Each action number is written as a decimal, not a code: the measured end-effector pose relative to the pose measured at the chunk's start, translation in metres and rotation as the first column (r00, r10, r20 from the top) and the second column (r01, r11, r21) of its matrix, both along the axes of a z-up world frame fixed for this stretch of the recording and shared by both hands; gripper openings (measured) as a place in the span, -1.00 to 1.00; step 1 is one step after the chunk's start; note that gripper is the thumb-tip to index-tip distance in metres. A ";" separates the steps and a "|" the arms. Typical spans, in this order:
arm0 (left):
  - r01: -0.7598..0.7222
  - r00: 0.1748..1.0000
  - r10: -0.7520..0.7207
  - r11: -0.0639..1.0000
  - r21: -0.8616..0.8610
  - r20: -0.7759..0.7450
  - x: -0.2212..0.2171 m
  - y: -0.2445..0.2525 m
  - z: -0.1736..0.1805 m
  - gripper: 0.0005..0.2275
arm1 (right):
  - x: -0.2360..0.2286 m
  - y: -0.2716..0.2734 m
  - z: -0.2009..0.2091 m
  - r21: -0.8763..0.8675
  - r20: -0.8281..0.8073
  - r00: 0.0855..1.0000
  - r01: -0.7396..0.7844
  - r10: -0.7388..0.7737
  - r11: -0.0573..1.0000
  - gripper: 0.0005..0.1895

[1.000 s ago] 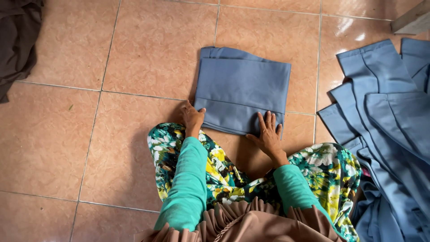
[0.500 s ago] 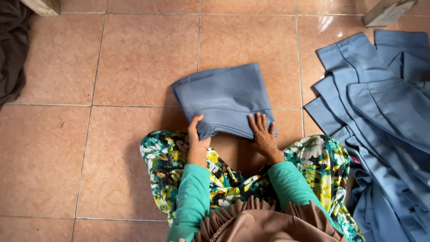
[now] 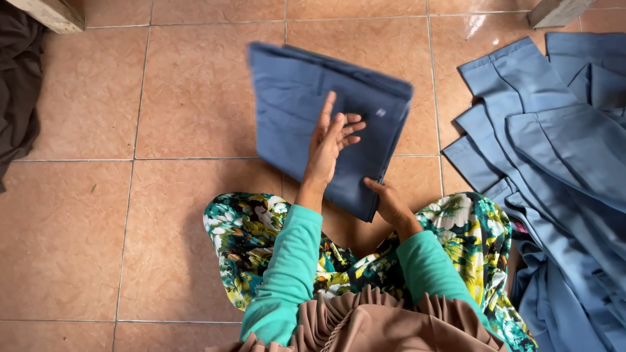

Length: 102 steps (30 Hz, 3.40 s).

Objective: The person is folding blue trousers and stacking them neatly on the floor.

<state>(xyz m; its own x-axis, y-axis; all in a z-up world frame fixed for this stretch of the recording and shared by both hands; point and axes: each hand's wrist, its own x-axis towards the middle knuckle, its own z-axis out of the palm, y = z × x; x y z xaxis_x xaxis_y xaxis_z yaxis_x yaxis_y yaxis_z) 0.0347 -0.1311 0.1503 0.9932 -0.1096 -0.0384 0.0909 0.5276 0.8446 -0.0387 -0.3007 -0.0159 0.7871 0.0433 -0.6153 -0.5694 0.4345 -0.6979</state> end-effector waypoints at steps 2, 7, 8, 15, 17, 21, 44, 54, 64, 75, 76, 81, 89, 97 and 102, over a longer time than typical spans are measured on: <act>-0.045 0.996 0.058 0.981 0.190 -0.061 0.007 0.005 -0.049 -0.46 | 0.002 -0.019 -0.024 -0.033 -0.026 0.999 0.028 -0.029 0.999 -0.42; -0.307 0.912 0.402 0.525 0.794 0.087 0.015 0.052 -0.209 -0.56 | 0.005 -0.034 -0.032 -0.154 -0.065 0.993 0.085 -0.096 0.984 -0.19; -0.177 0.874 0.485 0.334 0.926 -0.008 0.015 0.066 -0.221 -0.47 | 0.004 -0.032 -0.027 -0.183 -0.057 0.995 0.068 -0.079 0.981 -0.14; 0.090 0.921 0.365 0.143 0.986 -0.136 0.026 0.132 -0.226 -0.39 | 0.011 -0.026 -0.031 -0.214 0.054 0.986 0.167 -0.159 0.962 0.05; 0.063 0.952 0.285 0.180 0.982 -0.113 0.024 0.127 -0.209 -0.41 | 0.019 -0.040 -0.040 -0.177 0.107 0.971 0.231 -0.215 0.957 0.04; 0.051 0.974 0.212 0.118 0.992 -0.076 0.007 0.112 -0.158 -0.54 | 0.025 -0.084 -0.063 -0.182 0.186 0.929 0.354 -0.321 0.917 -0.07; 0.573 0.575 -0.288 0.810 0.125 -0.766 -0.117 -0.001 -0.225 -0.10 | 0.011 -0.113 -0.164 -0.417 -0.021 0.952 0.269 -0.305 0.868 -0.73; -0.329 0.696 0.096 0.923 -0.198 -0.711 -0.100 -0.013 -0.211 -0.47 | 0.006 -0.037 -0.021 -0.171 -0.018 0.970 0.235 -0.242 0.957 0.04; -0.416 0.727 0.207 0.891 -0.181 -0.654 -0.107 0.092 -0.119 -0.52 | 0.121 -0.057 -0.062 0.052 -0.159 0.971 0.187 -0.177 0.981 -0.23; -0.739 0.648 0.587 0.638 -0.215 -0.486 -0.123 0.310 -0.027 -0.74 | 0.187 0.232 0.116 -0.046 0.302 0.953 -0.019 0.032 0.999 -0.56; -0.755 0.633 0.605 0.620 -0.214 -0.482 -0.141 0.331 -0.026 -0.74 | 0.186 0.262 0.121 -0.043 0.305 0.951 -0.045 0.056 0.998 -0.56; -0.915 0.372 0.854 0.404 0.013 -0.363 -0.234 0.408 -0.054 -0.44 | 0.159 0.380 0.099 0.043 0.331 0.880 -0.376 0.342 0.926 -0.25; -0.724 0.053 0.926 0.294 0.624 -0.374 -0.322 0.436 -0.322 -0.32 | 0.125 0.391 -0.120 -0.298 0.042 0.834 -0.515 0.550 0.804 -0.17; -0.493 -0.049 0.991 0.084 0.866 -0.125 -0.322 0.396 -0.294 -0.46 | 0.119 0.395 -0.085 -0.428 0.050 0.772 -0.557 0.634 0.712 -0.23; -0.533 -0.159 0.983 -0.011 0.846 -0.088 -0.328 0.364 -0.281 -0.46 | 0.103 0.400 -0.040 -0.568 0.032 0.640 -0.620 0.768 0.541 -0.34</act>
